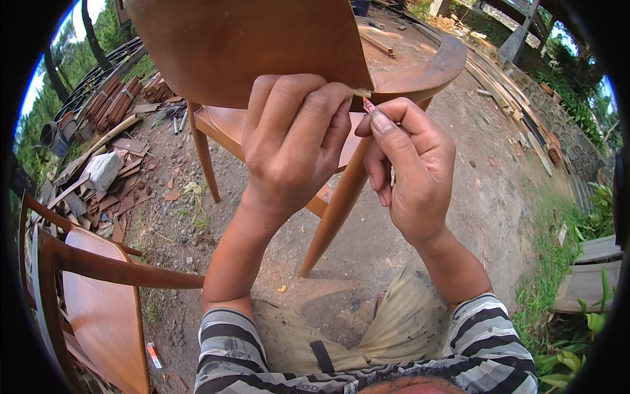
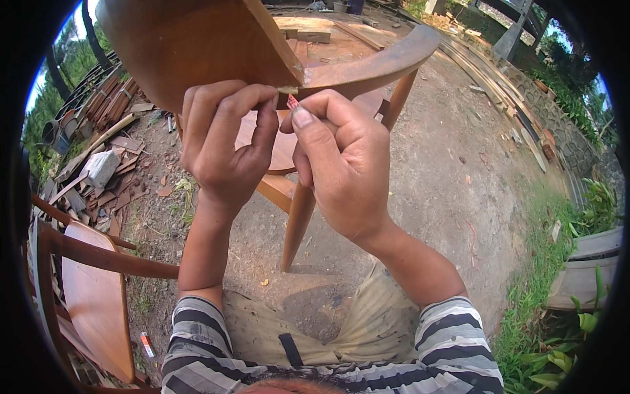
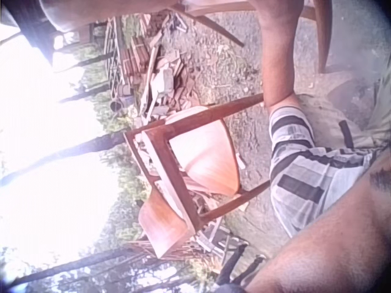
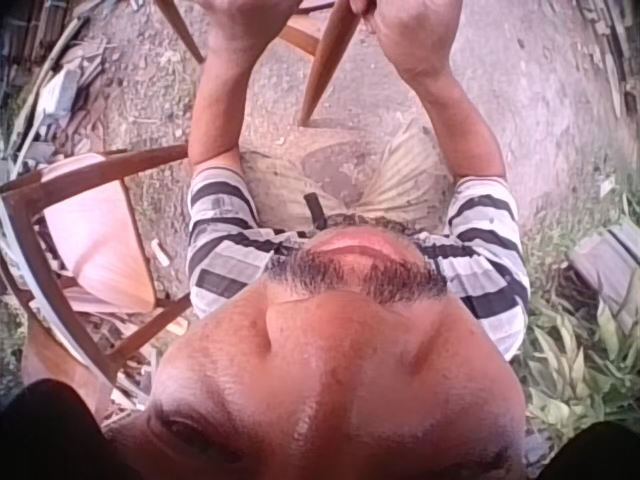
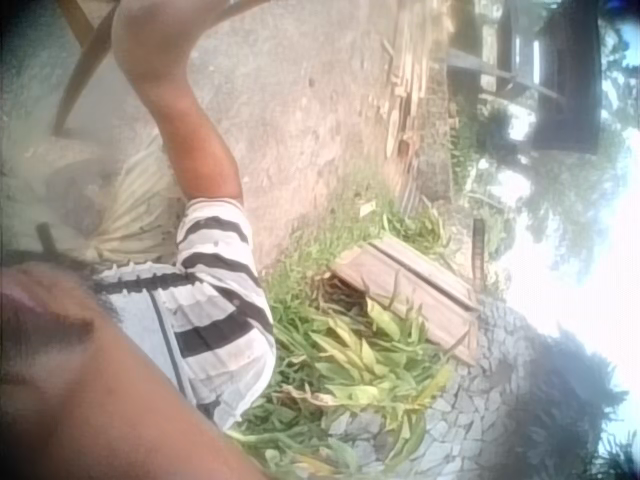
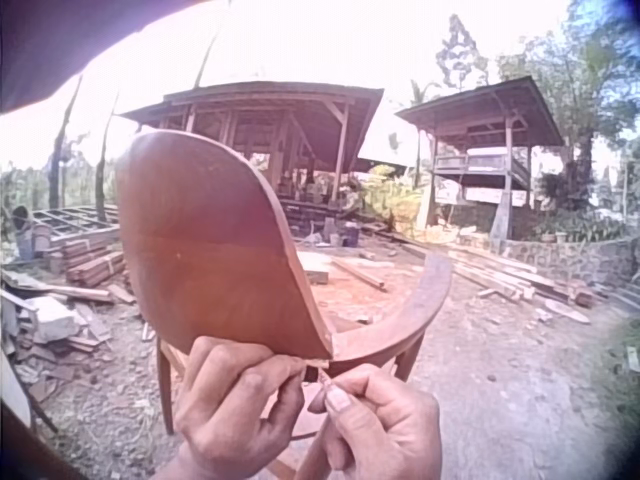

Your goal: The person is repairing a wooden chair by applying a small piece of wood filler to a damaged area on the chair's frame. They then use a red ribbon to wrap and secure the filler in place, pressing it firmly to ensure adhesion.

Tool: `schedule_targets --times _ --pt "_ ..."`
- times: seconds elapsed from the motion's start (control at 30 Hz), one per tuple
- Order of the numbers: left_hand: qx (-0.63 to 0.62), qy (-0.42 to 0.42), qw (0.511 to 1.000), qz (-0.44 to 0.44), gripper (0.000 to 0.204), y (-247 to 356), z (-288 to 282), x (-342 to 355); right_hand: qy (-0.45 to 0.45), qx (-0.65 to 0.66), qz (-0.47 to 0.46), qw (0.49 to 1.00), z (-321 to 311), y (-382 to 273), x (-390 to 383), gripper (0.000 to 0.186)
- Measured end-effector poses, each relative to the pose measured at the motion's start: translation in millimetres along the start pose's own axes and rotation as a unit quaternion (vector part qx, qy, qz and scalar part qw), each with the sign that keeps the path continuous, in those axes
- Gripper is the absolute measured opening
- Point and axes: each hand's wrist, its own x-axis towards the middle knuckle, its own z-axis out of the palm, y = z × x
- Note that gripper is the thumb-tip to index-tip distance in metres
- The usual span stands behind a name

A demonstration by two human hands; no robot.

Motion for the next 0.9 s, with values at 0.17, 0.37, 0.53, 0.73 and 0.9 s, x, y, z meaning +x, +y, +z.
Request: schedule_targets --times 0.17,0.37,0.53,0.73,0.9 --pt "0.002 0.007 1.0 0.004 0.025 -0.3 0.9 0.6 0.008 0.002 -0.011 1.0 2.2 3.0 3.2 0.021" --pt "0.004 0.007 1.0 0.005 0.024 -1.3 1.0 -0.2 0.007 -0.002 -0.015 1.0 2.5 1.6 4.9 0.02" --pt "0.0 0.009 1.0 0.007 0.024 -1.6 2.4 -0.3 0.012 0.0 -0.003 1.0 2.7 2.3 8.7 0.02" --pt "-0.001 0.021 1.0 0.017 0.024 -5.7 3.1 -2.1 0.005 0.007 -0.006 1.0 4.9 4.3 13.5 0.02" --pt "-0.005 0.016 1.0 0.026 0.026 -4.1 4.4 -0.8 -0.011 -0.03 -0.054 0.998 -2.8 8.4 2.7 0.024"
